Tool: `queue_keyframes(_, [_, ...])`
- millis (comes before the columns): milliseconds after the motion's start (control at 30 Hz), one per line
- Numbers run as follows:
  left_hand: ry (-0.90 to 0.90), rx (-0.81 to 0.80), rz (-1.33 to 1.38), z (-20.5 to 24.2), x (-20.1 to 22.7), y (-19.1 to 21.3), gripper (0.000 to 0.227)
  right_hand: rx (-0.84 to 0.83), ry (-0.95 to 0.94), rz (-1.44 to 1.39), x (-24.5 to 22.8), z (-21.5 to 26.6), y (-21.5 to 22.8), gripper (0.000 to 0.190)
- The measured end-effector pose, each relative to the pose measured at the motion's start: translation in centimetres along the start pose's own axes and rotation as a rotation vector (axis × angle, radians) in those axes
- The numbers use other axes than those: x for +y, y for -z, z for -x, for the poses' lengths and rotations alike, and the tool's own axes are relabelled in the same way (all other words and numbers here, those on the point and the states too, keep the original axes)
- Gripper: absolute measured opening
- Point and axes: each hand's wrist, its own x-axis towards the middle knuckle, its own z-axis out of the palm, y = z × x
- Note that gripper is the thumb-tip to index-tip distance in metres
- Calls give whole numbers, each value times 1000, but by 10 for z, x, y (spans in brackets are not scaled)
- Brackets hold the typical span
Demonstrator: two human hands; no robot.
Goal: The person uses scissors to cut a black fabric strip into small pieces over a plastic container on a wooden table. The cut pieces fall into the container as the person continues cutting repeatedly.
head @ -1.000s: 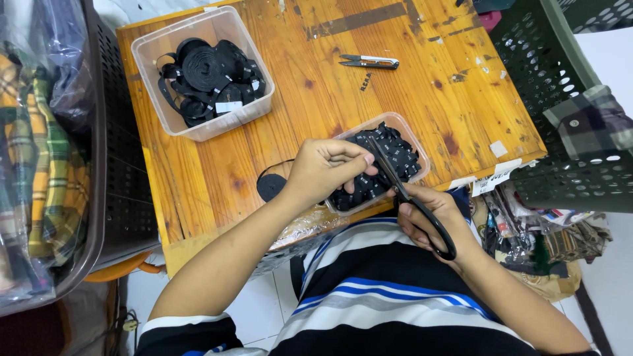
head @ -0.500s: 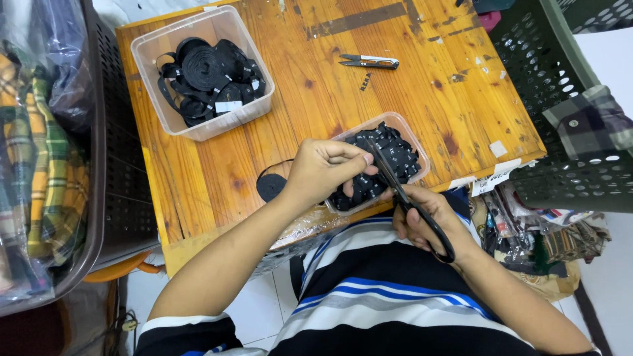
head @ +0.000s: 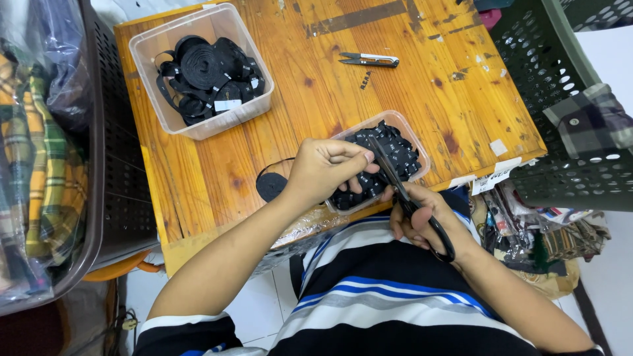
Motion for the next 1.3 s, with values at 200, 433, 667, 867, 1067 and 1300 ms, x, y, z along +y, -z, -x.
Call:
queue_keyframes(200, [-1,2,-2,-1,-2,0,11,29,-28,36,-1,2,1,70])
queue_keyframes(433, [-15,4,-12,0,1,0,11,15,-27,57,0,-1,3,65])
queue_keyframes(667, [-24,5,3,0,0,0,10,22,-33,46,-1,-1,4,61])
queue_keyframes(867, [-20,4,-2,0,1,0,11,41,-59,62,0,-1,2,61])
queue_keyframes(1067, [-19,5,-12,0,3,0,10,64,-89,76,2,0,4,61])
queue_keyframes(1300, [-8,8,-15,0,4,-1,10,60,-101,41,3,0,3,59])
